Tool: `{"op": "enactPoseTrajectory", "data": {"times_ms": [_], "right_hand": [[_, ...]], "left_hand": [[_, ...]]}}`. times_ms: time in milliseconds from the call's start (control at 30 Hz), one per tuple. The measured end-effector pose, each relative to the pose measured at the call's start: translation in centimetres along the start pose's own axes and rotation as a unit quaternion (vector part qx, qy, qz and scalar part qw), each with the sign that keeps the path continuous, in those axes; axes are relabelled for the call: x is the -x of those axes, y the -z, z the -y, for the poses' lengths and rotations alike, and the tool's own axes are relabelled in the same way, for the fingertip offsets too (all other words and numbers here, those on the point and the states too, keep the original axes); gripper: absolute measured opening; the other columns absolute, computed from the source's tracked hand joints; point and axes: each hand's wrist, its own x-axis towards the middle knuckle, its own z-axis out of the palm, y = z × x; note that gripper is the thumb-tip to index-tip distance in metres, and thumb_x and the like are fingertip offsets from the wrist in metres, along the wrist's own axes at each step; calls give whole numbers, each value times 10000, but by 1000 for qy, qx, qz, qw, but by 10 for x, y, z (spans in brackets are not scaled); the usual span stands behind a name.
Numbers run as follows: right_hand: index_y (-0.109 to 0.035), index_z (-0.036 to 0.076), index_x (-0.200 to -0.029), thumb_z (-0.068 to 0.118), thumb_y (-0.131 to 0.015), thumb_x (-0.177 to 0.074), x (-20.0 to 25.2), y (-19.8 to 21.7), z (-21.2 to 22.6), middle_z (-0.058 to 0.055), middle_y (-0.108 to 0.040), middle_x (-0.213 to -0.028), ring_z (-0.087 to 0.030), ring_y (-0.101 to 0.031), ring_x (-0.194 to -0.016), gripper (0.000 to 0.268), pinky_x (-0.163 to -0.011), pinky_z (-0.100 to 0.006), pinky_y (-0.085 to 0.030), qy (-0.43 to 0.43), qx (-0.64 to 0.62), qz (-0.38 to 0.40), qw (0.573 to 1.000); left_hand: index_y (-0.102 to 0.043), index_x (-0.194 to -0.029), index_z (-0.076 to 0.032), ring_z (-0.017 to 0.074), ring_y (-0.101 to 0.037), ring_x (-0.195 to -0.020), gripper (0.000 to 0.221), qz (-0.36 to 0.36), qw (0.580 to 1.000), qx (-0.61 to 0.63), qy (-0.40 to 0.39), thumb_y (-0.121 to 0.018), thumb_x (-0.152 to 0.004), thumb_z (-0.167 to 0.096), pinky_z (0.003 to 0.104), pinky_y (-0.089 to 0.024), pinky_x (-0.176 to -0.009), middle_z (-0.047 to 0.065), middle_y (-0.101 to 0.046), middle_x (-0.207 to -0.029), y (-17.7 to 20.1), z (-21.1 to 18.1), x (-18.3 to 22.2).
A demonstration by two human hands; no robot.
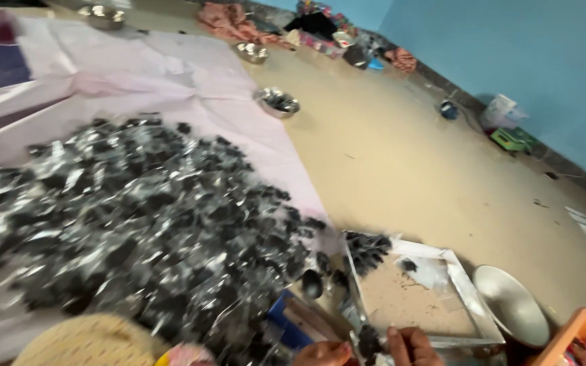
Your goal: Packaging small black components into individual plastic bags and sealing them using a heat sealer.
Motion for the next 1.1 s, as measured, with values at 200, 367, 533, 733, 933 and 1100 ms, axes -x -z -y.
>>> {"op": "enactPoseTrajectory", "data": {"times_ms": [200, 367, 533, 733, 933, 1100], "right_hand": [[-706, 38, -950, 186, -734, -904, 39, -24, 34, -102, -736, -670, -156, -673, -575, 157, -582, -305, -538, -23, -43, -31, 998], [-644, 37, -1091, 119, -811, -792, 31, -10, 66, -98, -719, -818, -149, -674, -632, 353, -585, -302, -548, -1, -106, 41, 994], [-712, 39, -1032, 92, -864, -718, 22, 2, 81, -95, -759, -816, -169, -688, -611, 353, -585, -322, -575, -20, -42, 105, 993], [-777, 60, -1013, 153, -883, -807, 17, 0, 81, -92, -766, -836, -202, -706, -657, 250, -654, -361, -586, -71, 24, 183, 980], [-718, 55, -1213, 15, -678, -915, 2, -6, 34, -123, -833, -1015, -212, -804, -1046, 304, -1178, -278, -93, -14, -57, 412, 909], [-770, 44, -1171, 74, -639, -893, 7, -9, 50, -71, -701, -1054, -219, -768, -1094, 308, -1047, -406, -519, -72, -158, 410, 895]], "left_hand": [[-641, -913, 7, 290, -767, -755, 186, -170, 960, 220, -28, -807, -830, -4, 462, -658, -689, 150, -776, -844, -116, -118, 86], [-638, -916, 12, 291, -744, -668, 215, -167, 962, 201, -76, -834, -829, 31, 444, -613, -589, 191, -748, -798, -117, -128, 90], [-709, -1099, 74, 278, -758, -735, 273, -138, 974, 159, -89, -848, -867, 42, 405, -619, -641, 212, -776, -874, -121, -130, 92], [-705, -1178, 54, 285, -775, -766, 307, -119, 978, 166, -47, -822, -901, -6, 427, -647, -664, 162, -766, -933, -124, -133, 93], [-712, -1096, 3, 298, -771, -736, 262, -123, 978, 170, -18, -813, -881, -107, 393, -632, -631, 142, -759, -879, -142, -155, 111], [-710, -1082, 44, 300, -772, -716, 277, -140, 982, 120, -41, -805, -899, -141, 396, -631, -604, 158, -766, -871, -140, -162, 113]]}}
